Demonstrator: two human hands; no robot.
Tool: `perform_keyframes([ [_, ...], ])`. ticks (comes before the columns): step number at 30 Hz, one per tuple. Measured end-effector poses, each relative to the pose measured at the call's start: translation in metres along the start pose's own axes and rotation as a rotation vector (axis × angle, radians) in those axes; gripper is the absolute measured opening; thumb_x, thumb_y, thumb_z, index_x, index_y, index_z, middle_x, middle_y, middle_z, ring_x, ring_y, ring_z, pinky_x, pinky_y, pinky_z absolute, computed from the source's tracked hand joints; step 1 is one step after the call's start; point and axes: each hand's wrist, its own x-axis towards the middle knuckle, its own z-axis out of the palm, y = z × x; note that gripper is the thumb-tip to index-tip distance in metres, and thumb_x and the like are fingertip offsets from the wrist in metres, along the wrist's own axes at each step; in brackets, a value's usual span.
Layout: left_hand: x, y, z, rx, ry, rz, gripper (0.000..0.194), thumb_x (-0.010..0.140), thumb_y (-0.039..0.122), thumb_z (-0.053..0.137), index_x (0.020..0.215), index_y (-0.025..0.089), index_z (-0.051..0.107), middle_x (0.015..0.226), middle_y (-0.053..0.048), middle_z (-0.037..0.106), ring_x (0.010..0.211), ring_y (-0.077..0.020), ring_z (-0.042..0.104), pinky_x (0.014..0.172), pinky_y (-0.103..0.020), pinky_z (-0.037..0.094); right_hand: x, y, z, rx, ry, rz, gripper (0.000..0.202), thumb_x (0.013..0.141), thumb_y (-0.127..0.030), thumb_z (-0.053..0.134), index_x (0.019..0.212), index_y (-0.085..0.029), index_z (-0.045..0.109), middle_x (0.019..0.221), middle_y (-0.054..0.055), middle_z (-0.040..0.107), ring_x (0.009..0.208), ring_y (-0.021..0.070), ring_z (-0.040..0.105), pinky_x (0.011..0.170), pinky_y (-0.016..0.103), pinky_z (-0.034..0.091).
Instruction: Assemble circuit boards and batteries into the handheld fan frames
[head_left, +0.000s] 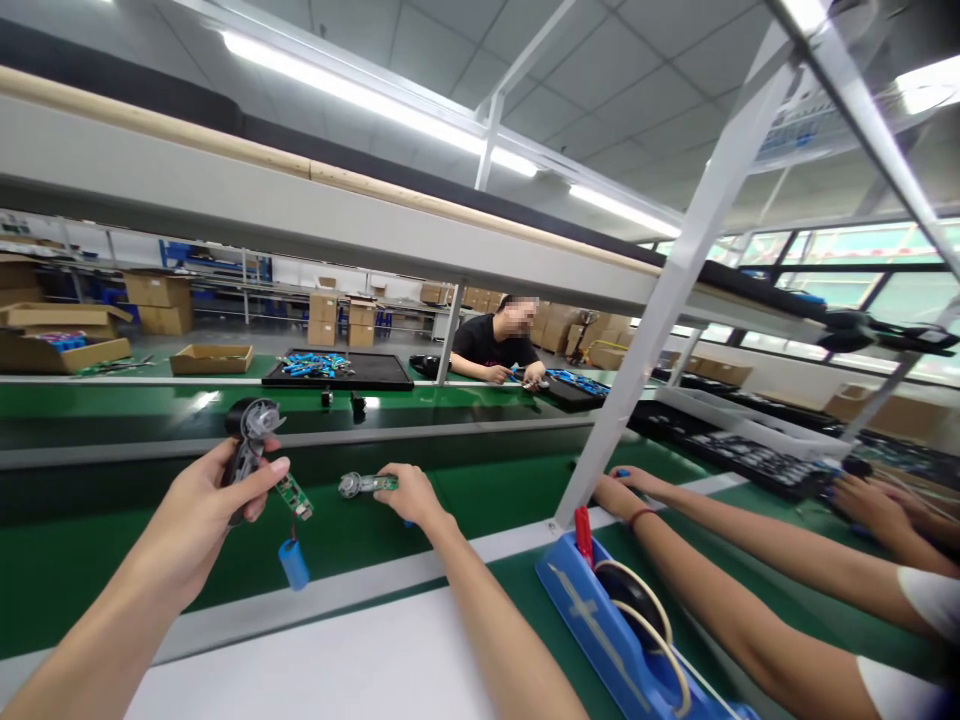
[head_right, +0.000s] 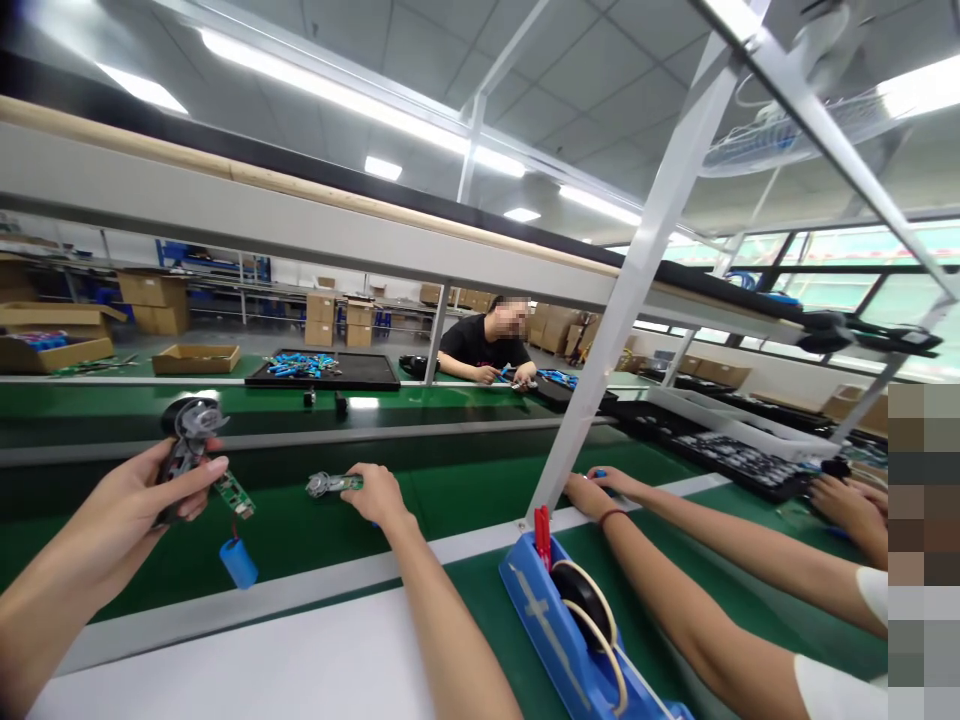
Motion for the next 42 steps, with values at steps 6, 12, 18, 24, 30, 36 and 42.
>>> perform_keyframes([
  [6, -0.004, 0.006, -0.002, -0.029, 0.006, 0.028, 0.050, 0.061, 0.050, 0.086, 0.100, 0.026, 0.065, 0.066, 0.006, 0.051, 0.061, -0.0130, 0.040, 0.063, -0.027, 0.032, -0.006, -0.024, -0.023, 0.036, -0.132, -0.074, 0.031, 0.082, -0.034, 0.072, 0.111, -0.023, 0.071, 0.099, 0.002, 0.073, 0.090, 0.0183, 0.067, 0.069, 0.023, 0.047],
  [12, -0.021, 0.029, -0.007, -0.129, 0.002, 0.130, 0.037, 0.061, 0.030, 0.088, 0.089, 0.021, 0.066, 0.072, 0.005, 0.052, 0.056, -0.0088, 0.041, 0.055, -0.026, 0.033, -0.019, -0.048, -0.038, 0.070, -0.644, -0.177, 0.022, 0.065, -0.028, 0.082, 0.084, -0.019, 0.075, 0.059, -0.003, 0.064, 0.058, 0.0159, 0.061, 0.052, 0.023, 0.041],
  [18, -0.031, 0.051, -0.019, -0.204, 0.049, 0.384, 0.032, 0.059, 0.020, 0.087, 0.081, 0.018, 0.064, 0.062, 0.006, 0.051, 0.045, -0.0062, 0.037, 0.046, -0.026, 0.034, -0.022, -0.064, -0.018, 0.287, -0.931, -0.347, 0.025, 0.069, -0.034, 0.078, 0.089, -0.019, 0.075, 0.067, -0.003, 0.066, 0.059, 0.0123, 0.059, 0.054, 0.022, 0.040],
  [24, -0.030, 0.054, -0.018, -0.225, 0.036, 0.466, 0.031, 0.062, 0.016, 0.083, 0.083, 0.014, 0.060, 0.061, 0.007, 0.053, 0.039, -0.0040, 0.038, 0.041, -0.023, 0.032, -0.039, -0.096, 0.007, 0.164, -1.012, -0.363, 0.027, 0.057, -0.024, 0.083, 0.083, -0.018, 0.075, 0.070, -0.004, 0.067, 0.060, 0.0119, 0.056, 0.052, 0.023, 0.035],
  [30, -0.025, 0.044, -0.009, -0.212, -0.060, 0.425, 0.029, 0.065, 0.016, 0.083, 0.084, 0.014, 0.062, 0.061, 0.007, 0.052, 0.039, -0.0036, 0.038, 0.043, -0.022, 0.031, -0.050, -0.100, 0.010, 0.136, -1.004, -0.331, 0.029, 0.053, -0.026, 0.088, 0.080, -0.021, 0.077, 0.077, -0.004, 0.068, 0.064, 0.0132, 0.058, 0.055, 0.024, 0.037],
  [36, -0.021, 0.039, -0.006, -0.183, -0.104, 0.416, 0.032, 0.064, 0.018, 0.087, 0.084, 0.014, 0.063, 0.071, 0.004, 0.053, 0.044, -0.0020, 0.040, 0.046, -0.021, 0.031, -0.054, -0.105, -0.003, 0.109, -0.769, -0.354, 0.040, 0.053, -0.022, 0.088, 0.092, -0.022, 0.078, 0.093, 0.000, 0.069, 0.086, 0.0220, 0.064, 0.068, 0.026, 0.046],
  [42, -0.024, 0.039, 0.003, -0.220, -0.041, 0.364, 0.030, 0.061, 0.020, 0.087, 0.081, 0.015, 0.064, 0.068, 0.004, 0.053, 0.044, -0.0030, 0.039, 0.042, -0.022, 0.029, -0.046, -0.111, -0.038, 0.857, -0.169, -0.372, 0.029, 0.093, -0.039, 0.056, 0.113, -0.020, 0.066, 0.102, 0.003, 0.069, 0.100, 0.0173, 0.065, 0.087, 0.031, 0.050],
])
